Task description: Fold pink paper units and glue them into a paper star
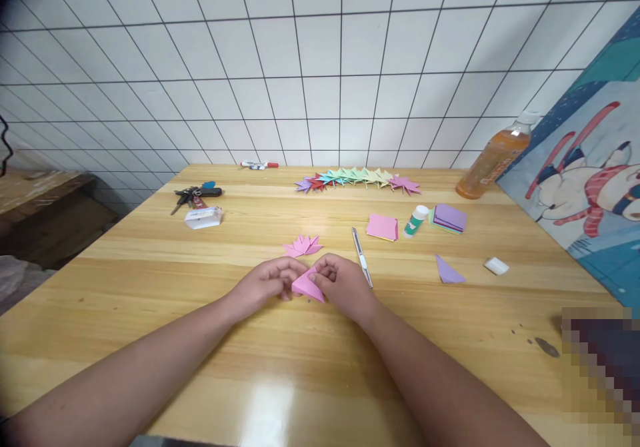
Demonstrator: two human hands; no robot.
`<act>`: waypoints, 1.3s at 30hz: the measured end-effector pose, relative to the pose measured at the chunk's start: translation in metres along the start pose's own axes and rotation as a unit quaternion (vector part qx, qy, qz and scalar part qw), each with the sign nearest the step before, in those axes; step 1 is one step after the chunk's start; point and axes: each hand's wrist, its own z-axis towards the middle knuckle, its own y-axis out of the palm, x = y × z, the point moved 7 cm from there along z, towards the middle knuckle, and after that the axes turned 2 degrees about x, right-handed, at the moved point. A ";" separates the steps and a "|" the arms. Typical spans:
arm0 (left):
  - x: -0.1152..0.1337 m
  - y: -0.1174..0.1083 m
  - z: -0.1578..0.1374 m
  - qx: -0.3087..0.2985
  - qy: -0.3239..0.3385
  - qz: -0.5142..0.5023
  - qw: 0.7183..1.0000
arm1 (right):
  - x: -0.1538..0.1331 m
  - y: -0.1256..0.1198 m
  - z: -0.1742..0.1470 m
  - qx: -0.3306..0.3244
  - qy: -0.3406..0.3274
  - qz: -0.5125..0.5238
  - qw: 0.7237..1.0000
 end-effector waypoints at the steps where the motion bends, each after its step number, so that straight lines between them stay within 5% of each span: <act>1: 0.001 0.000 0.000 0.000 0.013 0.016 1.000 | 0.000 -0.001 0.000 0.004 -0.003 -0.005 1.000; 6: 0.002 0.005 -0.001 0.001 0.026 0.093 0.995 | -0.001 -0.005 0.001 0.034 -0.035 -0.046 0.998; 15: -0.002 -0.002 0.003 0.037 -0.019 0.070 0.997 | -0.010 -0.001 -0.003 0.026 -0.064 -0.061 0.996; 24: -0.003 -0.003 0.001 0.059 -0.036 0.071 0.995 | 0.000 -0.001 0.001 0.012 -0.024 -0.053 0.998; 32: -0.001 -0.001 0.002 0.029 -0.020 0.064 0.997 | -0.014 -0.001 -0.003 0.054 -0.070 -0.038 0.995; 39: -0.003 -0.001 0.002 0.023 -0.034 0.031 0.999 | -0.014 0.004 -0.002 0.020 -0.091 0.016 0.996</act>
